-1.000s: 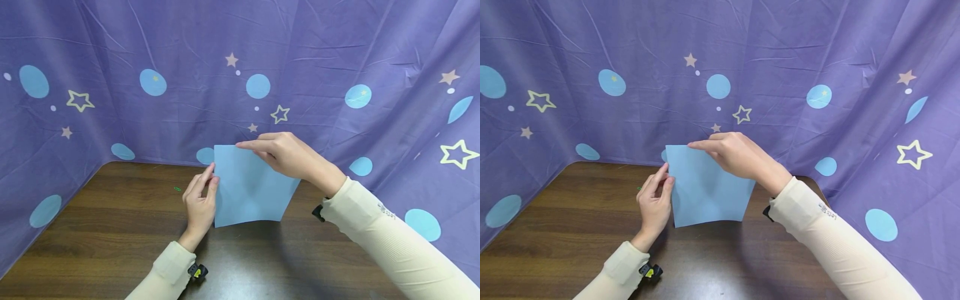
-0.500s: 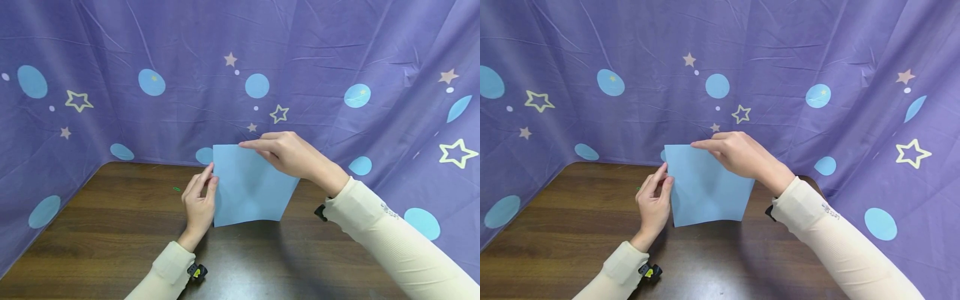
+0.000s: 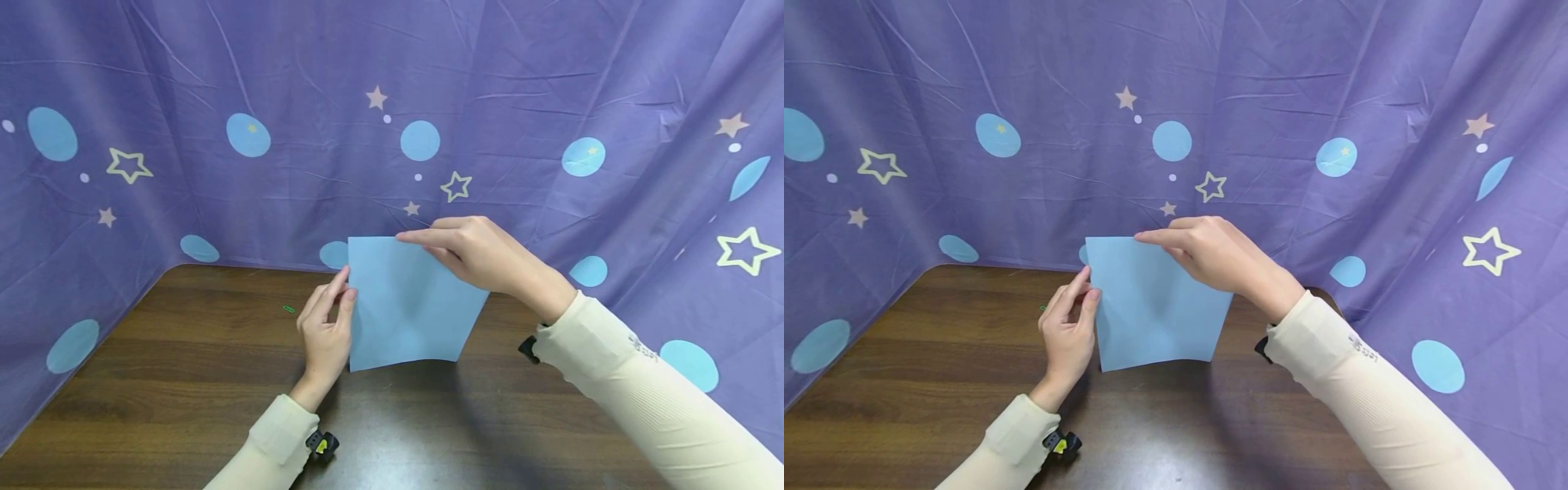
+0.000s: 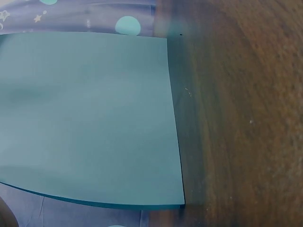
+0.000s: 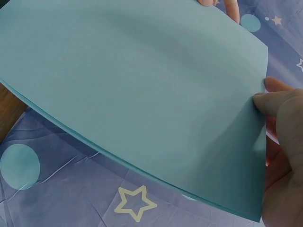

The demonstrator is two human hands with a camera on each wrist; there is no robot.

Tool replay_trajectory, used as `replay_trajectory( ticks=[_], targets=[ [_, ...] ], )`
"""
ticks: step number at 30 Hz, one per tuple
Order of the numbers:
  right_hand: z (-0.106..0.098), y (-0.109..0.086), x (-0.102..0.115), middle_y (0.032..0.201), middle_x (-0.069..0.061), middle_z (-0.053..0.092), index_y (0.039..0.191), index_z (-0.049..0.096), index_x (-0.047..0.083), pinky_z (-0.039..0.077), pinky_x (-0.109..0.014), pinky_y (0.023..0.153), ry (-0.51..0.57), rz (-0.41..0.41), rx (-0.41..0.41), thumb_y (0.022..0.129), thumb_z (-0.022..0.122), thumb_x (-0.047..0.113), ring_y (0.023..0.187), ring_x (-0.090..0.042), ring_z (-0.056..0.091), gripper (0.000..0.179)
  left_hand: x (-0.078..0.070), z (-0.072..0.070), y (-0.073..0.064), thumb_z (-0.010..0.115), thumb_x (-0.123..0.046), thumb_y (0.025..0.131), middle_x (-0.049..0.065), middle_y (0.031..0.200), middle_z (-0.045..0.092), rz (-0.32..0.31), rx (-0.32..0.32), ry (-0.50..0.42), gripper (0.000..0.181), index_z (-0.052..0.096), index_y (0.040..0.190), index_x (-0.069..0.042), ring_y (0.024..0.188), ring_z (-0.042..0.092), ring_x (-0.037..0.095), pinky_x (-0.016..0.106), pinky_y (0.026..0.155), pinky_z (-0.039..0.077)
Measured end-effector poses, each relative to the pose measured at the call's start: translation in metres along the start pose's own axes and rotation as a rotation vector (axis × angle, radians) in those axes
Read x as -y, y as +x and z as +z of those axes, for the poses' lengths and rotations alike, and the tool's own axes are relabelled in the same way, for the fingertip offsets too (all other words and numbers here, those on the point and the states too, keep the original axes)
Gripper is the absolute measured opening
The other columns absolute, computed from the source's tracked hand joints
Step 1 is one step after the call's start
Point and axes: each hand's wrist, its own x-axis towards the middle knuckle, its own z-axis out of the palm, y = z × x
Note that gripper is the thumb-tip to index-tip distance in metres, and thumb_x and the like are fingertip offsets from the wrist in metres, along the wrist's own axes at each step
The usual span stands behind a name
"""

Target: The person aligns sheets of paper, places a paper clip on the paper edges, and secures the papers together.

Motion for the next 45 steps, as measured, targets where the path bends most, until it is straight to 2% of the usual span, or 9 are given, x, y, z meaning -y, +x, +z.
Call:
replay_trajectory(
  ticks=[10, 18, 31, 39, 45],
  targets=[
    [-0.001, -0.001, 0.000, 0.081, 0.005, 0.062, 0.142, 0.071, 0.021, 0.044, -0.027, 0.059, 0.001, 0.004, 0.003, 0.105, 0.063, 0.003, 0.061, -0.008, 0.045, 0.042, 0.000, 0.000, 0.000, 0.074, 0.009, 0.094, 0.011, 0.100, 0.074, -0.002, 0.005, -0.002, 0.045, 0.074, 0.135, -0.007, 0.091, 0.066, 0.018, 0.018, 0.086, 0.053],
    [-0.003, -0.003, 0.000, 0.087, 0.003, 0.069, 0.141, 0.071, 0.021, 0.046, -0.028, 0.060, 0.006, 0.012, -0.007, 0.104, 0.063, 0.002, 0.064, -0.009, 0.048, 0.042, 0.000, -0.001, 0.001, 0.075, 0.008, 0.094, 0.011, 0.101, 0.074, -0.002, 0.004, 0.004, 0.044, 0.074, 0.135, -0.007, 0.092, 0.067, 0.018, 0.019, 0.087, 0.054],
    [-0.004, -0.008, -0.002, 0.081, 0.005, 0.063, 0.140, 0.072, 0.021, 0.044, -0.028, 0.059, -0.004, 0.011, -0.019, 0.104, 0.063, 0.002, 0.063, -0.008, 0.046, 0.042, 0.001, -0.001, 0.000, 0.075, 0.008, 0.094, 0.011, 0.101, 0.074, 0.003, 0.003, 0.003, 0.044, 0.074, 0.135, -0.008, 0.092, 0.067, 0.018, 0.020, 0.088, 0.054],
    [-0.004, -0.010, -0.003, 0.079, 0.006, 0.060, 0.140, 0.072, 0.021, 0.044, -0.027, 0.059, -0.007, 0.006, -0.026, 0.103, 0.064, 0.002, 0.063, -0.008, 0.045, 0.041, 0.001, -0.001, 0.000, 0.075, 0.008, 0.094, 0.011, 0.101, 0.074, 0.004, -0.002, 0.001, 0.043, 0.074, 0.135, -0.008, 0.093, 0.068, 0.019, 0.025, 0.087, 0.056],
    [-0.005, -0.014, -0.005, 0.078, 0.006, 0.060, 0.139, 0.073, 0.021, 0.043, -0.027, 0.059, -0.007, 0.005, -0.040, 0.103, 0.065, 0.002, 0.063, -0.008, 0.044, 0.042, 0.001, -0.001, 0.000, 0.075, 0.008, 0.094, 0.011, 0.101, 0.074, 0.001, 0.000, -0.004, 0.043, 0.074, 0.135, -0.008, 0.093, 0.068, 0.019, 0.021, 0.088, 0.054]
  ],
)
